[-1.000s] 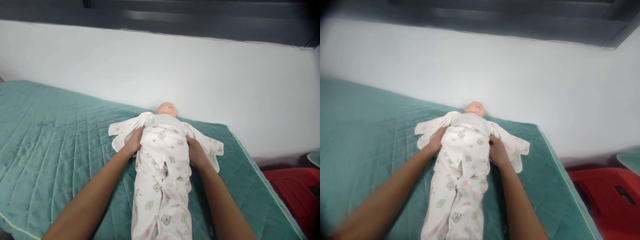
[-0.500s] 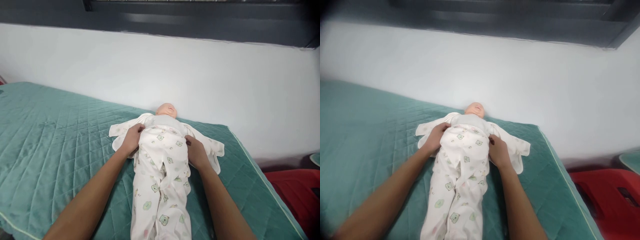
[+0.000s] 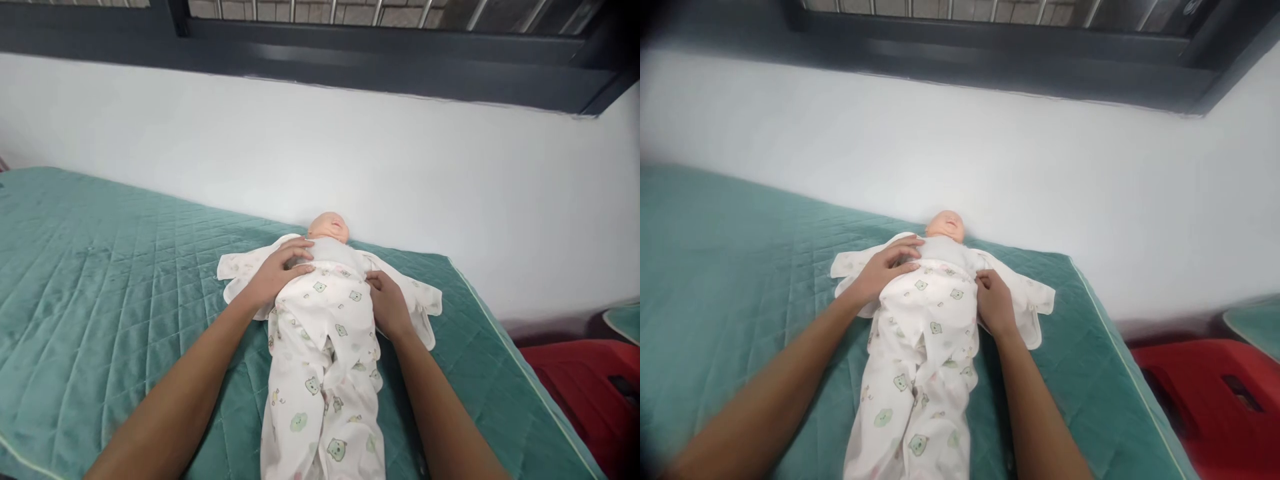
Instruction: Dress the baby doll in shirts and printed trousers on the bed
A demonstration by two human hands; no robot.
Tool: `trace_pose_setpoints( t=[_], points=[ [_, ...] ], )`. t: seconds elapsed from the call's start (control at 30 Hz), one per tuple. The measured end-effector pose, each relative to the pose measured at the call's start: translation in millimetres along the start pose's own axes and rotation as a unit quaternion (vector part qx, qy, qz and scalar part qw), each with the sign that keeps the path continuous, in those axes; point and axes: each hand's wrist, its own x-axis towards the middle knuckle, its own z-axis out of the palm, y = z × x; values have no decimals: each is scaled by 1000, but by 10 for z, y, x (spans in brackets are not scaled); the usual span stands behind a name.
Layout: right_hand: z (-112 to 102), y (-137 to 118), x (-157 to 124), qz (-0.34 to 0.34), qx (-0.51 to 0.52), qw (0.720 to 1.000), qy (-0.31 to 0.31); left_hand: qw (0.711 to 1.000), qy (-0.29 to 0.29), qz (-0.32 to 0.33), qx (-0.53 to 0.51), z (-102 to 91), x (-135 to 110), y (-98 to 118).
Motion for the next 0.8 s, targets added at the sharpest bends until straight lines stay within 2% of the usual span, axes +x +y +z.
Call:
trace_pose_setpoints(
  t=[0.07,0.13,0.27,0.43,0.6,0.8],
  points=[
    [-9,-57,-39,-19,52,997,48,1000,-19,1,8,-21,12,8],
    [-16,-133,-80,-66,97,992,48,999,-27,3,17,-30,33,11],
    [-38,-242,-94,-166,110,979,-49,999,-47,-20,-3,-29,90,-9],
    [-89,-287,18,-252,44,960,-116,997,-69,-20,-6,-42,148,0],
    [-70,-335,137,-248,0,955,-165,997,-68,-34,34,-78,236,-30],
    [82,-291,416,-121,-3,986,-114,978,-53,-72,186,-52,540,-168]
  ],
)
